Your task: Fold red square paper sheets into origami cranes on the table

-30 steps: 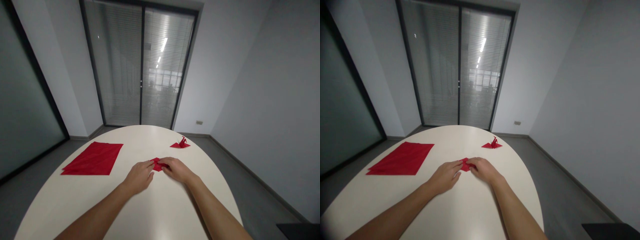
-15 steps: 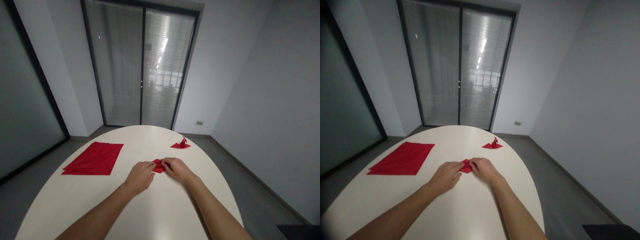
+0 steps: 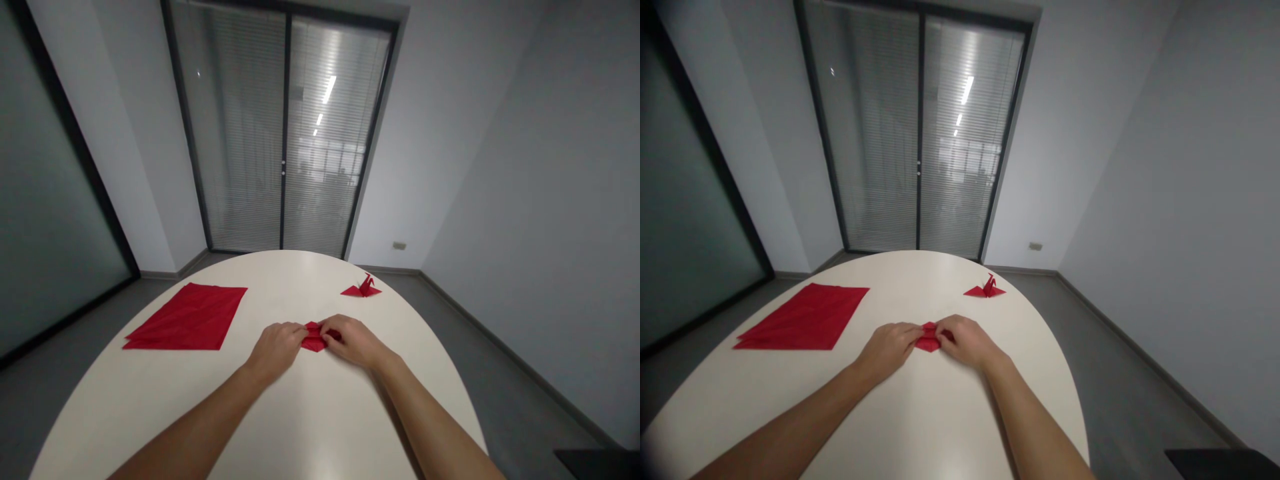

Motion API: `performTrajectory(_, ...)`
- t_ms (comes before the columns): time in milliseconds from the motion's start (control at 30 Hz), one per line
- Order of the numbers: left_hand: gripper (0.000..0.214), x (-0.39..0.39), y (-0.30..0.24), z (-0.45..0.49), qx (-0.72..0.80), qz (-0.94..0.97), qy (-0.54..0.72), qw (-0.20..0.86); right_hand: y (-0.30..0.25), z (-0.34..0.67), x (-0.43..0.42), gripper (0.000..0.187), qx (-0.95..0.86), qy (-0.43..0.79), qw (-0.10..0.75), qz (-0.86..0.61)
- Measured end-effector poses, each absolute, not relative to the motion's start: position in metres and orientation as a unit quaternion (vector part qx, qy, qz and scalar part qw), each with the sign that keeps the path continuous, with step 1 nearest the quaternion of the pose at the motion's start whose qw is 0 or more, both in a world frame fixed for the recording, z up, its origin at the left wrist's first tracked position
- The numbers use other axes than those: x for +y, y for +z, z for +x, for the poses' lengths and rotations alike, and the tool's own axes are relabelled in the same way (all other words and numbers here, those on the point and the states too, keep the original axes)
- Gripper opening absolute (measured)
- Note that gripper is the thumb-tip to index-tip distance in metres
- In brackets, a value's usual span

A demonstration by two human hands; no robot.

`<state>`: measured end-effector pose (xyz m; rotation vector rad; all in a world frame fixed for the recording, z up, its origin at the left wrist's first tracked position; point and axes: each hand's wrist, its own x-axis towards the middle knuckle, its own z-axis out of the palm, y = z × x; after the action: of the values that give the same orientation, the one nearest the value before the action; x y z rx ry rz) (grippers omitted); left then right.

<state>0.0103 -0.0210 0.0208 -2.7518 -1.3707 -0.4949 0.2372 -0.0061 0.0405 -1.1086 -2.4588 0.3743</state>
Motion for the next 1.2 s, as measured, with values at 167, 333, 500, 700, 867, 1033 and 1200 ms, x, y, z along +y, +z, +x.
performTrajectory(167,0.034,-0.022,0.021,0.010,-0.442,-0.883,-0.159,0.003,0.042,0.238,-0.008,0.017,-0.883,0.145,0.201,-0.399)
performTrajectory(333,0.034,-0.020,0.022,0.007,-0.431,-0.887,-0.167,-0.006,0.046,0.248,-0.007,0.035,-0.877,0.172,0.200,-0.401)
performTrajectory(500,0.038,-0.017,0.021,0.004,-0.446,-0.880,-0.166,0.003,0.047,0.256,-0.003,0.033,-0.878,0.191,0.184,-0.398)
performTrajectory(700,0.047,-0.020,0.017,0.009,-0.429,-0.878,-0.210,-0.019,0.045,0.255,0.000,0.022,-0.886,0.168,0.179,-0.395)
performTrajectory(867,0.047,-0.026,0.016,0.010,-0.392,-0.897,-0.197,-0.054,0.044,0.256,0.000,0.018,-0.880,0.157,0.179,-0.410)
performTrajectory(1033,0.048,-0.031,0.021,0.008,-0.386,-0.906,-0.160,-0.066,0.046,0.256,0.000,0.018,-0.884,0.157,0.177,-0.403)
performTrajectory(1200,0.065,-0.035,0.022,0.006,-0.388,-0.909,-0.111,-0.104,0.047,0.256,-0.001,0.015,-0.874,0.181,0.196,-0.406)
